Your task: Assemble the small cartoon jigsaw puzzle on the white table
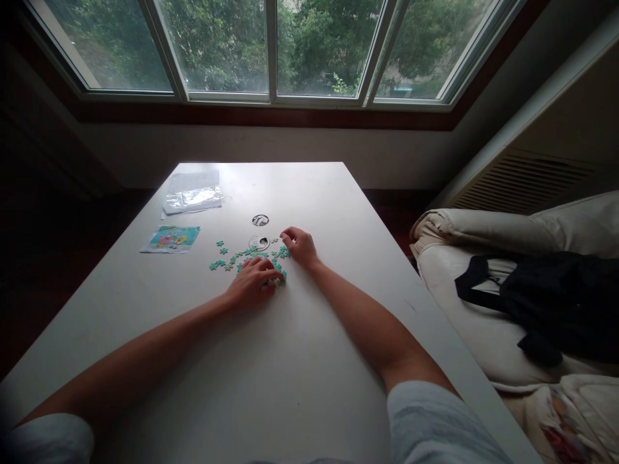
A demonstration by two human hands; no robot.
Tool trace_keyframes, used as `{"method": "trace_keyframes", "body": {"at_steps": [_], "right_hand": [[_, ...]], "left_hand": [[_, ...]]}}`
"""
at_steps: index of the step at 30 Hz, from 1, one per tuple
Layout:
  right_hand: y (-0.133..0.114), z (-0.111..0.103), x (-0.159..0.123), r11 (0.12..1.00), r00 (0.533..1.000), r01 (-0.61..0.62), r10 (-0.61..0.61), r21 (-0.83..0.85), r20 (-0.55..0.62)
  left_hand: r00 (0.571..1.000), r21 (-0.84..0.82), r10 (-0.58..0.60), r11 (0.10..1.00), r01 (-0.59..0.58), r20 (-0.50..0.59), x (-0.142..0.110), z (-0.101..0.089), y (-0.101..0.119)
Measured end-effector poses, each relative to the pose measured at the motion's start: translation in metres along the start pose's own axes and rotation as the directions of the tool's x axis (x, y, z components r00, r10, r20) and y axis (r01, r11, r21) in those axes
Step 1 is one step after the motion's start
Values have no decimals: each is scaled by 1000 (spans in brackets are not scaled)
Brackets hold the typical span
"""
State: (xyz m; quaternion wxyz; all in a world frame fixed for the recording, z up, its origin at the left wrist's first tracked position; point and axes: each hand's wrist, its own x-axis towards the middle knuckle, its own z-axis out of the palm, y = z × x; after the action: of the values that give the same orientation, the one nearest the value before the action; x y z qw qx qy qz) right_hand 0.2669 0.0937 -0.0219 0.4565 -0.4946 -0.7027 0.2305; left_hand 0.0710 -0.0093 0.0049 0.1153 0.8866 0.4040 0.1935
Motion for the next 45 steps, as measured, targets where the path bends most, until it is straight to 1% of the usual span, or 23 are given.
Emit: {"method": "trace_keyframes", "body": {"at_steps": [5, 10, 13, 22, 29, 39, 45], "right_hand": [[0, -1, 0, 1000, 1000, 4, -4, 1, 17], [-1, -1, 1, 1000, 1000, 12, -12, -6, 19], [-2, -1, 0, 1000, 1000, 11, -11, -9, 26], [-3, -1, 0, 1000, 1000, 5, -4, -30, 30], [-4, -1, 0, 999, 999, 6, -4, -45, 41], [-4, -2, 0, 997, 998, 27, -24, -67, 52], [-4, -1, 0, 998, 998, 31, -28, -59, 53]], "left_hand": [[1000, 13, -11, 1000, 11, -12, 0, 3, 1], [997, 76, -42, 996, 46, -59, 0, 1, 3], [996, 87, -57, 994, 63, -74, 0, 0, 3], [997, 38, -39, 998, 42, -73, -1, 4, 2], [995, 23, -69, 997, 71, -75, -1, 3, 3], [989, -90, -132, 988, 126, -61, 1, 8, 0], [991, -94, -117, 989, 111, -64, 1, 8, 3]]}}
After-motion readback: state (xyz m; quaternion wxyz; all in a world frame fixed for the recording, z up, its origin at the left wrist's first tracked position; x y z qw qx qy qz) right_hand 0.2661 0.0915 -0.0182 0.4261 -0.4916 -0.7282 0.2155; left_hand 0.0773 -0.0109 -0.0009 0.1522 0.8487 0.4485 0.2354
